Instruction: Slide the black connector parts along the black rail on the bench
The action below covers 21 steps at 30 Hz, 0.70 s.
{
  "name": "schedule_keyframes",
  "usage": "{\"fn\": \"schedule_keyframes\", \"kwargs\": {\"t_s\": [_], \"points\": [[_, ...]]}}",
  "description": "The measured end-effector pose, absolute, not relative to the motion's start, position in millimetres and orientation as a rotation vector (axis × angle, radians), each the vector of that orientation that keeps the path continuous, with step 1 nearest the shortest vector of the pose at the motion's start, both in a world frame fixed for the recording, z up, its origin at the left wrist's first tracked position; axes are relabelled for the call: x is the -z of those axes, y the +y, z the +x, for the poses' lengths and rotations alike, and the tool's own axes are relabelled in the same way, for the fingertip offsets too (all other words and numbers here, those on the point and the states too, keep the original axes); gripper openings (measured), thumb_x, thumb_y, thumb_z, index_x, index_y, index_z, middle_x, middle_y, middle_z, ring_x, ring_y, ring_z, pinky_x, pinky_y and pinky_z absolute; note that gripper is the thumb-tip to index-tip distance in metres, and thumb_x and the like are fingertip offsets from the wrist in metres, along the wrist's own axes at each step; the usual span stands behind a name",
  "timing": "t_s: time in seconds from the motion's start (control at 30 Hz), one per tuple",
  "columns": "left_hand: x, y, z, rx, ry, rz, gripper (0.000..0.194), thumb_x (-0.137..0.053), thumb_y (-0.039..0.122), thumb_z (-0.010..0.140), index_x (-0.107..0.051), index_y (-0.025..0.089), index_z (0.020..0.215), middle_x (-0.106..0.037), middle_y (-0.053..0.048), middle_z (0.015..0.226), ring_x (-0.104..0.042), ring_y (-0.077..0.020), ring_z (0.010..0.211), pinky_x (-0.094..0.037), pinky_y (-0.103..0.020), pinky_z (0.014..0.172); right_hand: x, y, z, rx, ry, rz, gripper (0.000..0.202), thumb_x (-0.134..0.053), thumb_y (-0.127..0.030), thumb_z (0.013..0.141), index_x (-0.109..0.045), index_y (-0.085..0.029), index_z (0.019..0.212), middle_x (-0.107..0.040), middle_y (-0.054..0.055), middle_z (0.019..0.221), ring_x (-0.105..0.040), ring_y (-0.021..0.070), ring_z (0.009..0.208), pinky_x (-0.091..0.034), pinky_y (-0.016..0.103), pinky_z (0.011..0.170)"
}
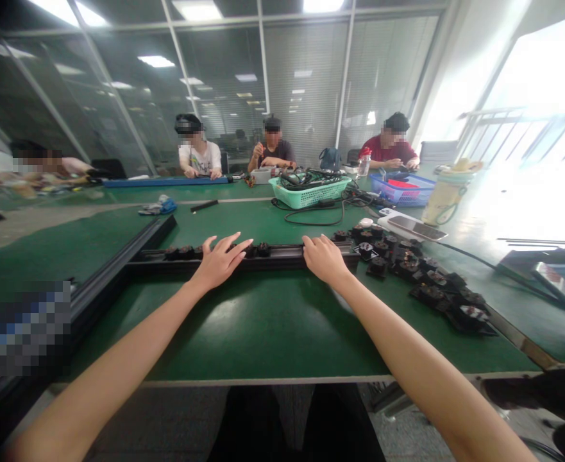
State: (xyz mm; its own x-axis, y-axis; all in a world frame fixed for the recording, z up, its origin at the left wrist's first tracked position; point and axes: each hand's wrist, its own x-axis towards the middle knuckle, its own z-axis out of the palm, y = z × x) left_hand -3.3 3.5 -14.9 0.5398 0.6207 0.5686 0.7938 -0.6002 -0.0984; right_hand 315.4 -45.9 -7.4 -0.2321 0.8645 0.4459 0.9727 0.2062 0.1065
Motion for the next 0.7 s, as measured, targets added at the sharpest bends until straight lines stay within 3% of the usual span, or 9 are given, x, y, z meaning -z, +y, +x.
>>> {"fn": "schedule_keyframes", "kwargs": {"t_s": [0.5, 0.7], "points": [[13.0, 0.9, -1.8, 0.71, -1.184, -2.433, 0.047, -0.03, 0.042, 0.109, -0.055, 0.037, 0.148, -0.052, -0.014, 0.155, -0.053, -0.0275, 0.138, -0.014, -0.061, 0.12, 1.6, -50.7, 311.1, 0.551, -2.178, -1.788, 0.036, -0.033, -0.023, 0.105, -0.061, -0.013, 0.124, -0.073, 0.015, 0.108, -0.062, 0.0284, 0.11, -0.038, 0.036, 0.104], [13.7, 1.2, -1.5, 0.712, -1.184, -2.435, 0.047, -0.03, 0.042, 0.109, -0.055, 0.037, 0.149, -0.052, -0.014, 0.156, -0.053, -0.0277, 0.139, -0.013, -0.061, 0.121, -1.1, -53.1, 311.7, 0.515, -2.144, -1.868, 0.035, -0.034, -0.023, 0.104, -0.061, -0.014, 0.123, -0.072, 0.015, 0.106, -0.062, 0.0281, 0.106, -0.041, 0.034, 0.092]]}}
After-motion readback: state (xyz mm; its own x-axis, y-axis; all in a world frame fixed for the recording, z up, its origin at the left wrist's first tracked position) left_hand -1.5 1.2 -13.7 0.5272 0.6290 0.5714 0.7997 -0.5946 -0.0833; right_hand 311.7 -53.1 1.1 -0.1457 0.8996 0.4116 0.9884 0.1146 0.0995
